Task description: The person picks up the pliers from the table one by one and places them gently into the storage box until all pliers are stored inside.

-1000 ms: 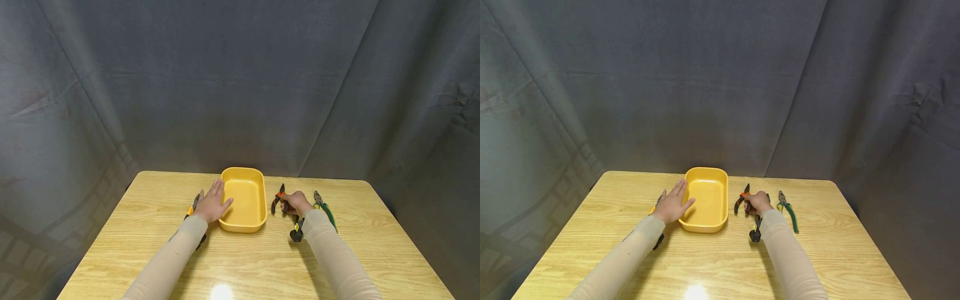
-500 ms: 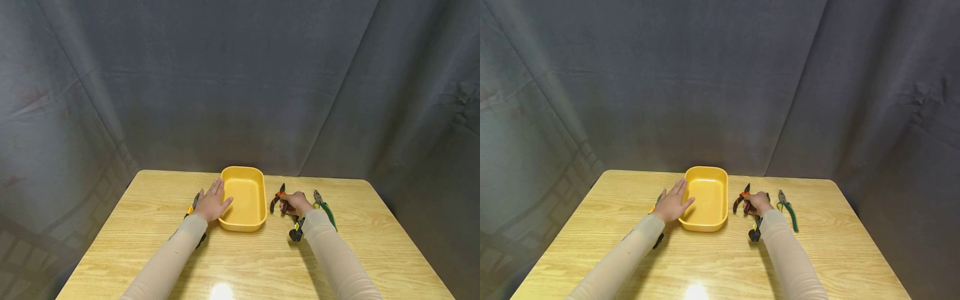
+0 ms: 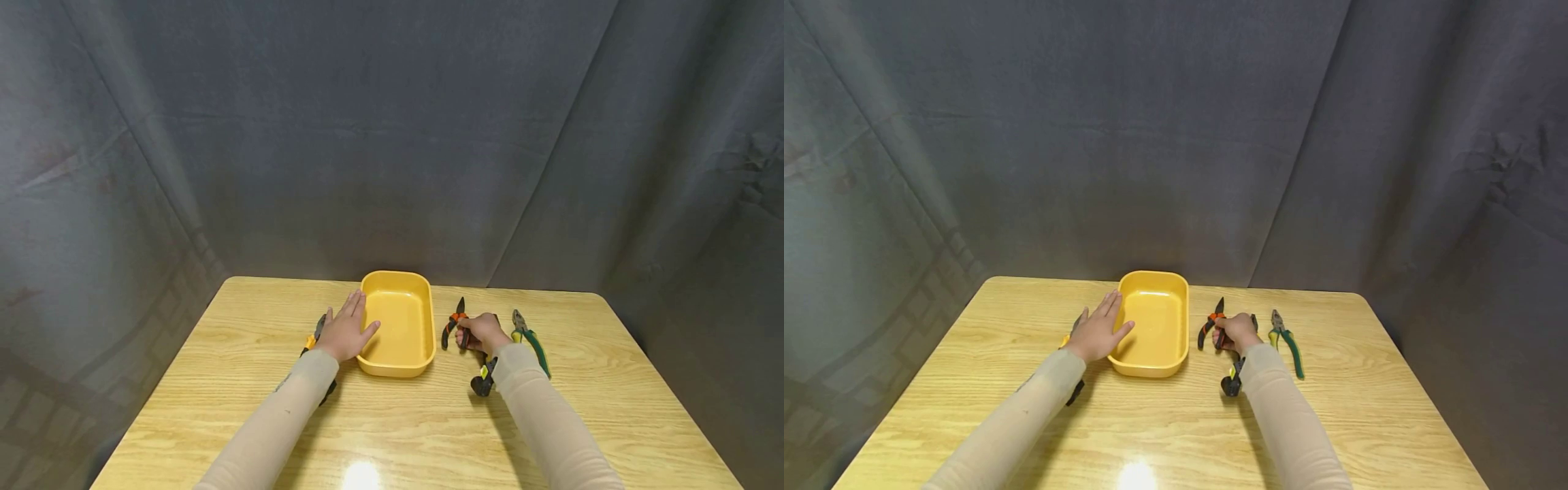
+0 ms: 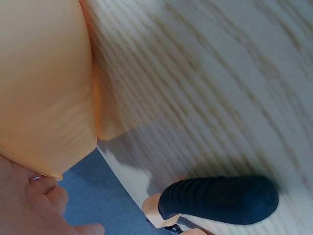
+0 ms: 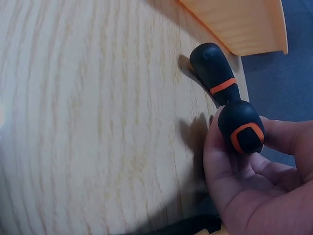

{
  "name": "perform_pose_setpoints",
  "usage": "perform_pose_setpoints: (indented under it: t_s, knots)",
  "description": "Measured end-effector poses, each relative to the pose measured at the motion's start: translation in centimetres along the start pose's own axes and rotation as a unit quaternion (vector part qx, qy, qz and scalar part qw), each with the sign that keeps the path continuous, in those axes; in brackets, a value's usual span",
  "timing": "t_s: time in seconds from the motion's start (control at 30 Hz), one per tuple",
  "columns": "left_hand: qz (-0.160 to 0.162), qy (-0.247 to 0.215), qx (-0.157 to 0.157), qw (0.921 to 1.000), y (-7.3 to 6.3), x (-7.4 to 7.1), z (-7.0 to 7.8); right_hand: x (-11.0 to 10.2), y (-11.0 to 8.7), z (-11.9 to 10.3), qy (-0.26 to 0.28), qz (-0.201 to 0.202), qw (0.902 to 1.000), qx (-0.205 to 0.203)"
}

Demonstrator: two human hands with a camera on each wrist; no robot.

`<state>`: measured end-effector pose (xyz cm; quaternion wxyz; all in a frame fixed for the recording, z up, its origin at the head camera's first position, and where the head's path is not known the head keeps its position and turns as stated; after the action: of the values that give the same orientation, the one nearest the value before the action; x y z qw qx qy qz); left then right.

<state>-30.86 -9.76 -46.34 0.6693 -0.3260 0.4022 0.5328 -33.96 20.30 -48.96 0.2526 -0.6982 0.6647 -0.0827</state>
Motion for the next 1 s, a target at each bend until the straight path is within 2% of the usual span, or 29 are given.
perform_pose_setpoints:
  t_s: [0.4,1.0]
  knots:
    - [0.0,-0.005,0.004,1.0,-0.05,-0.03,0.0,0.16,0.14,0.19,0.016,0.004,0.9998,-0.012]
    - [0.001,0.001,0.009,1.0,0.2,0.14,-0.24,0.29,0.41,0.16,0.002,0.004,0.9999,-0.015]
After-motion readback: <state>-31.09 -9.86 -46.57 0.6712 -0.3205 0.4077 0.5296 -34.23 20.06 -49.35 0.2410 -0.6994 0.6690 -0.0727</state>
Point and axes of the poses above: each hand's wrist, its own y-axis towards the middle knuckle, its own x-axis out of the palm, z = x × y, the point moved 5 cm from there along y, towards the middle knuckle, and after that the axes turned 7 degrees about -y, right-handed, at the moved point
